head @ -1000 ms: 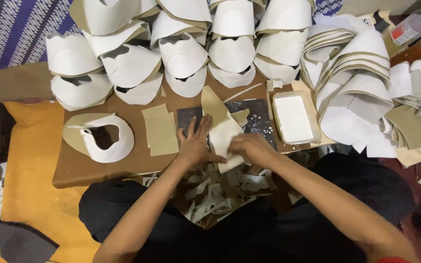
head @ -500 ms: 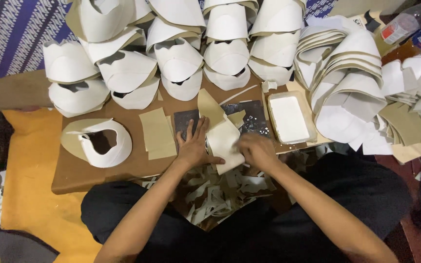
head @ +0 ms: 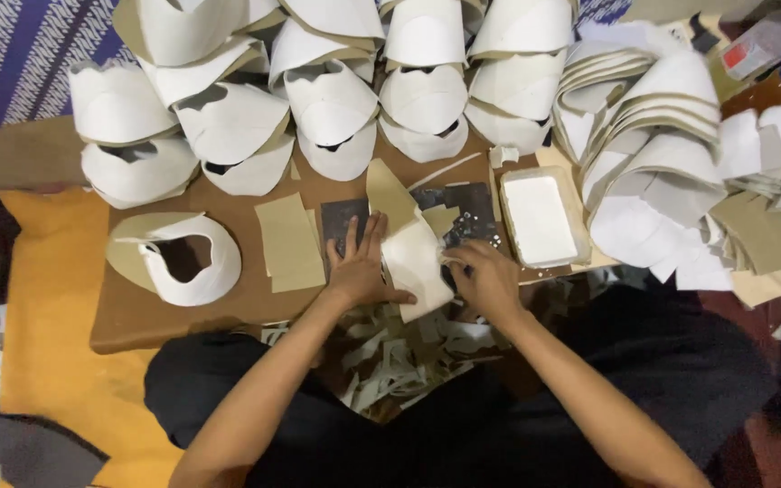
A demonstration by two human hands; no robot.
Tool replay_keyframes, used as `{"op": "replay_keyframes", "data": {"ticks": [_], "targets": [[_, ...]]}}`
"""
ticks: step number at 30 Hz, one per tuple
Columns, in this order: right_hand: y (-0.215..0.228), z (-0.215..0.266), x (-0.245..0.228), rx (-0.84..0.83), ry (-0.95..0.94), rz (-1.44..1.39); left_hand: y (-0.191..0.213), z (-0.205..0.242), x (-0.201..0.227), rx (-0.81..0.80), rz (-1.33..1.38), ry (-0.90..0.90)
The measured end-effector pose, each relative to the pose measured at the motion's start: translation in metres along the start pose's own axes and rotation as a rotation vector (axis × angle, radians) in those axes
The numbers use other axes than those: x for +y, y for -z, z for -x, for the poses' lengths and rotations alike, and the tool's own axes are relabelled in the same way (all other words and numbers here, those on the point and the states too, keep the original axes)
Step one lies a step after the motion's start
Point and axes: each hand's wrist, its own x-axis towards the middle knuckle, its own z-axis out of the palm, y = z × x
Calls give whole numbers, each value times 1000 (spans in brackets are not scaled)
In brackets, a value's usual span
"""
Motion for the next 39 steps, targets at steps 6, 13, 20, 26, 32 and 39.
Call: {"op": "replay_keyframes", "data": {"ticks": [6,13,20,26,32,39], "targets": [[10,-31,-11,142,202,166,2,2,2,-11,6,2],[4,8,16,-72,456,312,-2,2,2,-28,-7,5],[9,-25,-1,30,204,123,-10,-2,0,-10,17,10],[-17,-1,-2,-128,241,-63,-2,-2,2,-31,47,21],[-3,36,34,-174,497,42,-2,-1,5,-36,39,16],[42,49,-15,-105,507,70,-7,9,1,163,214,-34]]}}
